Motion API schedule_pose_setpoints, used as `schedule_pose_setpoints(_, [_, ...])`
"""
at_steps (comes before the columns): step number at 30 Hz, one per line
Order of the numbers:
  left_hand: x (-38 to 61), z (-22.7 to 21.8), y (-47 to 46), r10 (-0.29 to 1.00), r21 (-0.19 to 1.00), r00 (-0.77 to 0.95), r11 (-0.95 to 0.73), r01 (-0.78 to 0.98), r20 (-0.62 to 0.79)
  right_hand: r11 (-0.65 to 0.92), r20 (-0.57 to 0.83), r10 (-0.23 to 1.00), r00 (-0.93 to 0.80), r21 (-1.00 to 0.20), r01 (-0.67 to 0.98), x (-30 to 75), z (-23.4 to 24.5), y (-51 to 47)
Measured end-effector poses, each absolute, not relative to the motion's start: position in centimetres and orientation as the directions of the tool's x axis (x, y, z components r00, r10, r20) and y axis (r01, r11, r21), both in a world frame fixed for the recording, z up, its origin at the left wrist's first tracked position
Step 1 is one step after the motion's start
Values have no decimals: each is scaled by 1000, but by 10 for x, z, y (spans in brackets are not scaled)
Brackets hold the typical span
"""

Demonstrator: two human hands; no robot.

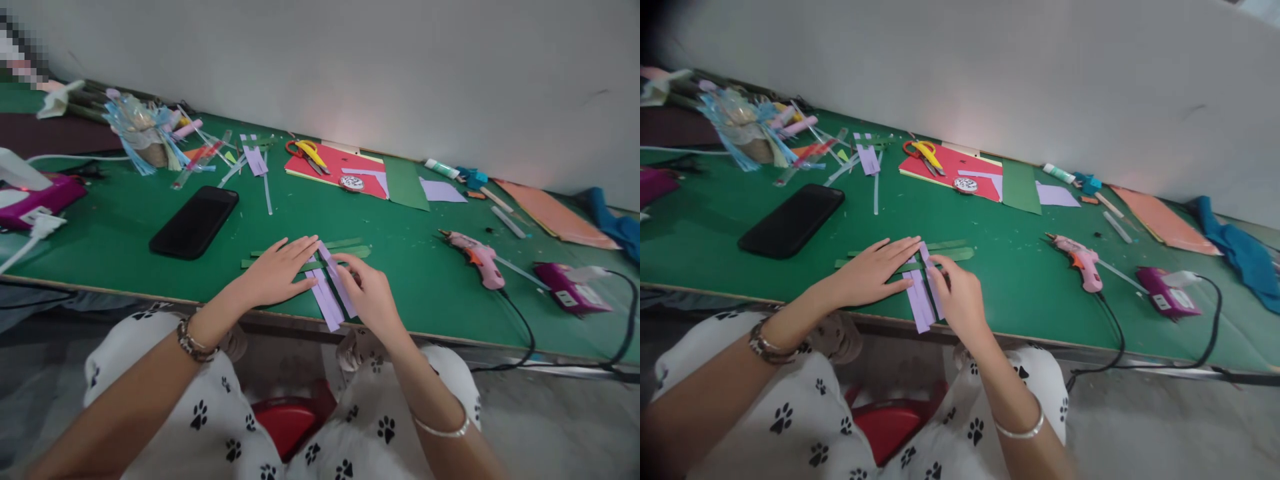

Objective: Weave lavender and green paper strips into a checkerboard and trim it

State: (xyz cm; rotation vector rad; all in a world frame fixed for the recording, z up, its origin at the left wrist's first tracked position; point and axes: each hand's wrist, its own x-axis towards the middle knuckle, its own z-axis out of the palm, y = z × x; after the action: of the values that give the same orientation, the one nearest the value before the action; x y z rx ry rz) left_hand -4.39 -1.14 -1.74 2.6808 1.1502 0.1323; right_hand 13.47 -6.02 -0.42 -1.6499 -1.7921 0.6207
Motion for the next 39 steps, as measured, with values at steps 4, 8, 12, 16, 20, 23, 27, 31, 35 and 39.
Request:
schedule_pose_setpoints(4, [-45, -18, -11, 727, 254, 687, -666, 702, 7, 126, 134, 990, -44, -700, 703, 134, -7, -54])
schedule_pose_setpoints(8, [-44, -17, -10, 735, 272, 678, -652, 707, 0, 137, 101, 991, -92, -720, 680, 136, -9, -51])
schedule_pose_setpoints(12, [-43, -17, -10, 739, 272, 674, -646, 713, -12, 166, 102, 986, -135, -734, 659, 135, -11, -50])
schedule_pose_setpoints(16, [-43, -17, -10, 741, 281, 672, -642, 713, -14, 211, 101, 974, -200, -722, 660, 134, -11, -52])
schedule_pose_setpoints(20, [-49, -14, -8, 736, 276, 675, -659, 700, 47, 204, 72, 975, -212, -670, 714, 134, -6, -54])
schedule_pose_setpoints(23, [-59, -8, -6, 759, 231, 645, -644, 729, 83, 252, 108, 966, -234, -590, 767, 135, -3, -56])
schedule_pose_setpoints(27, [-78, 0, -5, 805, 213, 587, -590, 779, 83, 314, 183, 949, -257, -497, 809, 135, -6, -58])
schedule_pose_setpoints(31, [-93, 4, -4, 848, 233, 530, -521, 821, 30, 313, 211, 948, -237, -489, 814, 133, -8, -60])
schedule_pose_setpoints(35, [-99, 4, -2, 847, 260, 532, -512, 819, -6, 351, 168, 936, -308, -486, 800, 134, -9, -59])
schedule_pose_setpoints(39, [-100, 2, 1, 836, 283, 548, -523, 804, -12, 370, 196, 928, -316, -550, 749, 136, -8, -56])
